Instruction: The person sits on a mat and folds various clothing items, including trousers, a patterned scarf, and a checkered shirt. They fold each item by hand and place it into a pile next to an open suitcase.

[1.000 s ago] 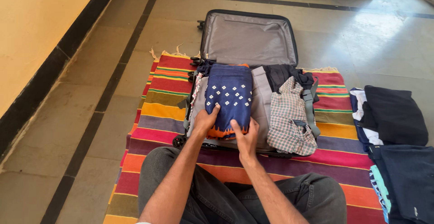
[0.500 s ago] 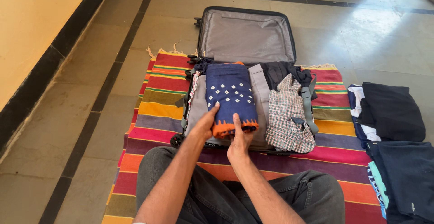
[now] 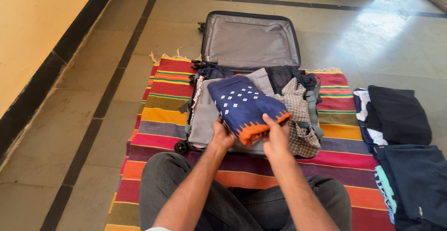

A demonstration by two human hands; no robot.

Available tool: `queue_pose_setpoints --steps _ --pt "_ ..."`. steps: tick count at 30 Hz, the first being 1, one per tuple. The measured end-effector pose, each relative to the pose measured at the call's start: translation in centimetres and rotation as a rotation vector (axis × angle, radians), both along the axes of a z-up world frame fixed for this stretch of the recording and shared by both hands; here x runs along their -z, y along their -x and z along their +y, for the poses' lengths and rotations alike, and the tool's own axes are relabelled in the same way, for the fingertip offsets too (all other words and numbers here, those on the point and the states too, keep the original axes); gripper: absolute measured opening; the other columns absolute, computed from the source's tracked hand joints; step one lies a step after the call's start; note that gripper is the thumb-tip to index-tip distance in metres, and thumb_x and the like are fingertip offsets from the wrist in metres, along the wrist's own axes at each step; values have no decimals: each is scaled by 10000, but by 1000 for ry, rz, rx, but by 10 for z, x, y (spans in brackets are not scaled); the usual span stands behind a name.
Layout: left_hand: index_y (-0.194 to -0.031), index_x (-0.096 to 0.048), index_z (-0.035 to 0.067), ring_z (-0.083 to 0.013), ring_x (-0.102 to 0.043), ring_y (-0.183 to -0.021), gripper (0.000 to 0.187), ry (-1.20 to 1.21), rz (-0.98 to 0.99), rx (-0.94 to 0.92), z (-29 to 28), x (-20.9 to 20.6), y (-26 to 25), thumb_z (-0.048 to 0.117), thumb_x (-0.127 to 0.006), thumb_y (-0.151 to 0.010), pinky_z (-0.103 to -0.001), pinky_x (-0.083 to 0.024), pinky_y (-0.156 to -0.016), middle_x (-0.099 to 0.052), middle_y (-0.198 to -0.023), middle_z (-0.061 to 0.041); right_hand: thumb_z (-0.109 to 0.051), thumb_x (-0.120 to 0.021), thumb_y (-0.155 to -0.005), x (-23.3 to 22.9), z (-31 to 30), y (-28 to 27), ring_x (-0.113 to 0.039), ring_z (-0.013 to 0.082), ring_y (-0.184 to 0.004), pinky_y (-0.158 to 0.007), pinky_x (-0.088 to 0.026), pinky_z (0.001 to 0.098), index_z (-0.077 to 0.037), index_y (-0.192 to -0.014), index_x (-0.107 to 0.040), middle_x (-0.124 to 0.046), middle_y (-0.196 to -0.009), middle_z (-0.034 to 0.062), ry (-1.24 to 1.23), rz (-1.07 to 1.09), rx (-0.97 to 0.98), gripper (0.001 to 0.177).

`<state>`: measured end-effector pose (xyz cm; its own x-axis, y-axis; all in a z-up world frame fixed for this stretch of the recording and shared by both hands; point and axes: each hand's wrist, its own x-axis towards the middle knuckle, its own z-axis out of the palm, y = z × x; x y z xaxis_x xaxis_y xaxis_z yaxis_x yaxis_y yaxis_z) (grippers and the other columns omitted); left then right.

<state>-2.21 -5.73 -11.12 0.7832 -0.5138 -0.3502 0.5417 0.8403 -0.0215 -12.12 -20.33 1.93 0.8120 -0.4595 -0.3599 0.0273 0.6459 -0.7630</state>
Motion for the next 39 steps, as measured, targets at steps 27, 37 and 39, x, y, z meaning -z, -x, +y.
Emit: queue_pose_setpoints --steps 27,37,39 --pt "-1319 -618 47 -334 -623 -1194 720 17 -290 -126 -61 -96 30 651 -531 -937 -530 -502 -1045 -656 -1311 -144 -192 -753 -810 -9 -158 52 -716 276 -992 -879 -583 445 -28 -1236 -618 -715 -1122 131 -164 24 -276 475" --pt "-1286 -651 59 -317 -641 -1189 558 -13 -336 -107 -119 -129 28 519 -534 -992 -495 -507 -1068 -682 -1298 -130 -118 -748 -875 -11 -209 77 -733 211 -948 -832 -606 385 -57 -1201 -640 -733 -1085 80 3 -13 -181 348" --pt "-1310 -653 62 -297 -636 -1218 527 45 -352 -115 -129 -138 32 490 -531 -1028 -466 -502 -1096 -680 -1323 -112 -135 -744 -890 -10 -219 85 -729 213 -949 -827 -598 391 -75 -1203 -634 -728 -1087 74 -9 -43 -153 337"
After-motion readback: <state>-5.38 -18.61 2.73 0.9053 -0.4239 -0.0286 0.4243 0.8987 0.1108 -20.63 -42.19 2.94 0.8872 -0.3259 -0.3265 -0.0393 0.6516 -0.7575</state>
